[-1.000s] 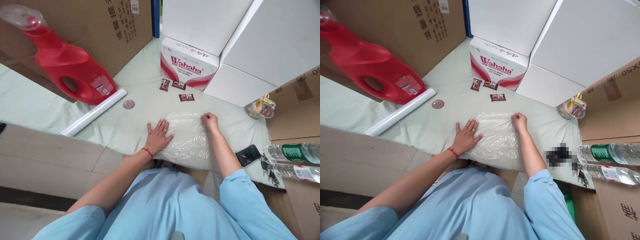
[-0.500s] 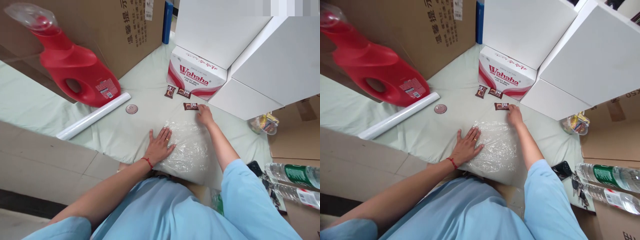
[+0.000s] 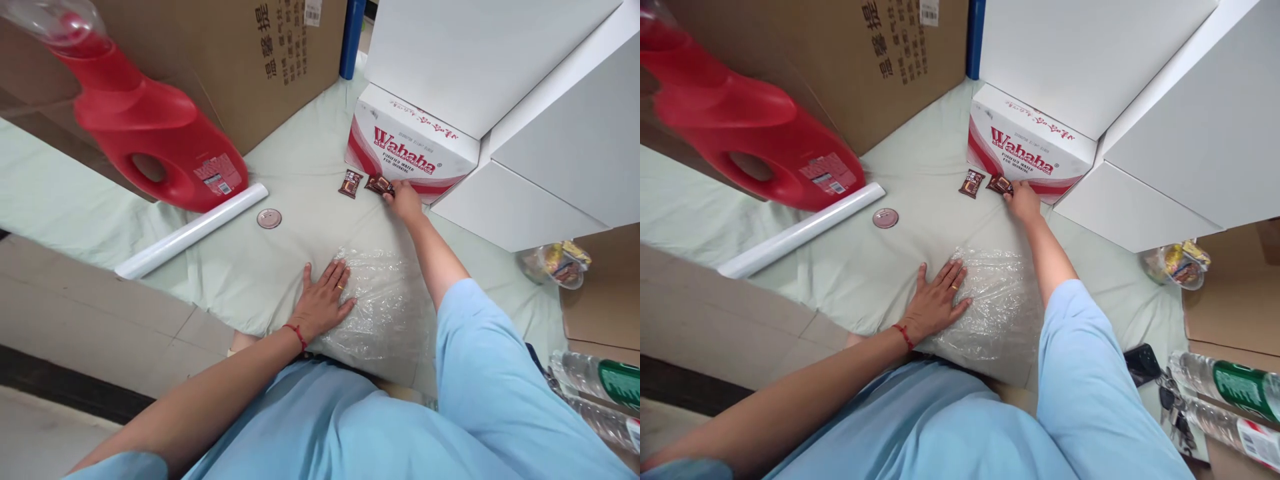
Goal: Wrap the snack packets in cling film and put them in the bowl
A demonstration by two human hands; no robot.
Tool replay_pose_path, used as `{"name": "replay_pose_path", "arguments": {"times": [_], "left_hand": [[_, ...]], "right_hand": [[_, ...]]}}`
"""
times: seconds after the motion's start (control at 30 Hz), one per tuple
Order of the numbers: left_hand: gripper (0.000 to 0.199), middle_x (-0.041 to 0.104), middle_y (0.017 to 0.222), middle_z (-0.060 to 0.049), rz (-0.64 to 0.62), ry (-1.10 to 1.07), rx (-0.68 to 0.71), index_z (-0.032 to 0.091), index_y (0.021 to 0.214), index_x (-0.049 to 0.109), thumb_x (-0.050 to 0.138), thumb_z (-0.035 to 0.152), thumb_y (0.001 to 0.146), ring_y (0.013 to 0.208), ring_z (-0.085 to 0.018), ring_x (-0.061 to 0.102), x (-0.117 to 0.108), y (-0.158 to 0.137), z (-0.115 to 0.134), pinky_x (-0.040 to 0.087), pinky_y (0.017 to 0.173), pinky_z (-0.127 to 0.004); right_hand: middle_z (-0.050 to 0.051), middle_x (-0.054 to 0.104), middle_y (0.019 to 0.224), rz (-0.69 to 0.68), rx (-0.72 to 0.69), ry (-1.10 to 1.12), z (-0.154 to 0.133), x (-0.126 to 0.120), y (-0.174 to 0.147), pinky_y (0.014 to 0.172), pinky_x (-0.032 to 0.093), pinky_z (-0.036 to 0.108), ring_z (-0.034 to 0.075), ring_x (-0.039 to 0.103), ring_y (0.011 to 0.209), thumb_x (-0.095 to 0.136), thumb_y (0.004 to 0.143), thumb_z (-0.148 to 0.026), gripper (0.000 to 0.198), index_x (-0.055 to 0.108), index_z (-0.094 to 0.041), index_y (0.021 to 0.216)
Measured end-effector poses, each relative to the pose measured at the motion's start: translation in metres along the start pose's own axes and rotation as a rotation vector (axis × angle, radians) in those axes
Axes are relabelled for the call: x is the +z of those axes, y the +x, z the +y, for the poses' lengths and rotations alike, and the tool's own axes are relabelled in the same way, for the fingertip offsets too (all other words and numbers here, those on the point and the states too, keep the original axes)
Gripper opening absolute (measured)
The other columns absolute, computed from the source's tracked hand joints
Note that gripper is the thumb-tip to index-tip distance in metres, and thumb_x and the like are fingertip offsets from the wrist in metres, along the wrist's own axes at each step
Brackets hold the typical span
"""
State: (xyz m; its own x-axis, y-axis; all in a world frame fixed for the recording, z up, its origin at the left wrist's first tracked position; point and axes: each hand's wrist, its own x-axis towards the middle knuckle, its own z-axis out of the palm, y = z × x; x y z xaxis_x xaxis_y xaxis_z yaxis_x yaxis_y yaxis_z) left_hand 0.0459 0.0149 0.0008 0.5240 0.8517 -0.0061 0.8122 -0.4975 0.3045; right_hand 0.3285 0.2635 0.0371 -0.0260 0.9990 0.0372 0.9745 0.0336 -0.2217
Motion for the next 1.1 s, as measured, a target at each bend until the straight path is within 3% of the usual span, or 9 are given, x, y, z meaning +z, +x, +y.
{"name": "replay_pose_path", "arguments": {"times": [0.1, 0.27, 0.47, 0.6, 0.7, 0.87, 1.0, 1.03, 1.1], "left_hand": [[0.072, 0.029, 0.175, -0.013, -0.008, -0.004, -0.002, 0.022, 0.167, 0.035, 0.038, 0.059, 0.106, 0.163, -0.035, 0.026, 0.0, 0.0, 0.0, -0.004, 0.129, -0.074], [0.072, 0.029, 0.175, -0.012, -0.004, -0.006, -0.004, 0.022, 0.167, 0.035, 0.037, 0.06, 0.106, 0.163, -0.035, 0.027, -0.001, 0.0, 0.0, -0.003, 0.129, -0.074], [0.071, 0.029, 0.175, -0.012, 0.004, 0.003, 0.007, 0.023, 0.167, 0.034, 0.038, 0.058, 0.106, 0.163, -0.034, 0.026, 0.0, 0.0, 0.0, -0.002, 0.129, -0.074], [0.071, 0.029, 0.175, -0.013, 0.017, 0.008, 0.012, 0.023, 0.168, 0.032, 0.038, 0.057, 0.106, 0.164, -0.034, 0.024, 0.002, -0.002, -0.001, -0.003, 0.129, -0.073], [0.071, 0.029, 0.175, -0.013, 0.024, 0.013, 0.01, 0.023, 0.168, 0.032, 0.04, 0.055, 0.106, 0.164, -0.035, 0.023, 0.002, -0.001, 0.0, -0.004, 0.129, -0.073], [0.069, 0.029, 0.175, -0.013, 0.01, 0.014, 0.005, 0.023, 0.167, 0.035, 0.039, 0.055, 0.106, 0.163, -0.034, 0.027, 0.0, 0.001, 0.002, -0.003, 0.129, -0.073], [0.07, 0.031, 0.174, -0.012, -0.001, 0.015, -0.008, 0.022, 0.167, 0.036, 0.039, 0.056, 0.105, 0.163, -0.035, 0.027, -0.002, 0.001, 0.003, -0.001, 0.129, -0.073], [0.071, 0.031, 0.174, -0.012, -0.003, 0.015, -0.009, 0.023, 0.167, 0.036, 0.039, 0.057, 0.105, 0.163, -0.035, 0.027, -0.002, 0.001, 0.003, 0.0, 0.129, -0.073], [0.071, 0.031, 0.174, -0.012, -0.006, 0.014, -0.006, 0.023, 0.167, 0.035, 0.039, 0.057, 0.105, 0.163, -0.035, 0.027, -0.002, 0.001, 0.002, -0.001, 0.13, -0.072]], "right_hand": [[0.023, 0.055, 0.145, -0.014, 0.03, -0.031, -0.015, 0.011, 0.003, 0.105, 0.049, 0.055, 0.04, 0.056, 0.128, 0.059, 0.1, -0.036, 0.055, 0.054, -0.015, 0.15], [0.022, 0.055, 0.14, -0.034, 0.121, -0.042, -0.019, 0.016, -0.008, 0.097, 0.052, 0.052, 0.037, 0.065, 0.112, 0.055, 0.097, -0.027, 0.052, 0.054, -0.016, 0.148], [0.02, 0.066, 0.124, -0.027, 0.12, -0.005, 0.015, 0.01, -0.062, 0.094, 0.052, 0.05, 0.038, 0.064, 0.106, 0.049, 0.098, -0.03, 0.041, 0.063, -0.018, 0.135], [0.018, 0.072, 0.118, 0.008, 0.196, 0.089, 0.04, 0.002, -0.084, 0.093, 0.052, 0.048, 0.037, 0.064, 0.106, 0.043, 0.101, -0.033, 0.043, 0.06, -0.017, 0.137], [0.02, 0.069, 0.127, 0.052, 0.141, 0.118, 0.038, -0.004, -0.077, 0.097, 0.051, 0.05, 0.037, 0.063, 0.112, 0.039, 0.102, -0.033, 0.046, 0.056, -0.016, 0.142], [0.024, 0.056, 0.147, 0.086, 0.026, 0.007, 0.003, 0.002, -0.04, 0.108, 0.043, 0.062, 0.042, 0.051, 0.131, 0.037, 0.104, -0.035, 0.054, 0.048, -0.013, 0.153], [0.022, 0.047, 0.159, -0.057, -0.104, -0.116, -0.015, 0.015, -0.013, 0.121, 0.017, 0.074, 0.045, 0.029, 0.15, 0.053, 0.1, -0.043, 0.064, 0.045, -0.013, 0.156], [0.022, 0.048, 0.159, -0.101, -0.126, -0.13, -0.017, 0.018, -0.009, 0.122, 0.014, 0.074, 0.045, 0.03, 0.15, 0.056, 0.099, -0.042, 0.066, 0.045, -0.013, 0.157], [0.023, 0.053, 0.153, -0.14, -0.135, -0.137, -0.016, 0.02, -0.007, 0.122, 0.02, 0.071, 0.044, 0.039, 0.145, 0.057, 0.099, -0.039, 0.064, 0.046, -0.013, 0.156]]}}
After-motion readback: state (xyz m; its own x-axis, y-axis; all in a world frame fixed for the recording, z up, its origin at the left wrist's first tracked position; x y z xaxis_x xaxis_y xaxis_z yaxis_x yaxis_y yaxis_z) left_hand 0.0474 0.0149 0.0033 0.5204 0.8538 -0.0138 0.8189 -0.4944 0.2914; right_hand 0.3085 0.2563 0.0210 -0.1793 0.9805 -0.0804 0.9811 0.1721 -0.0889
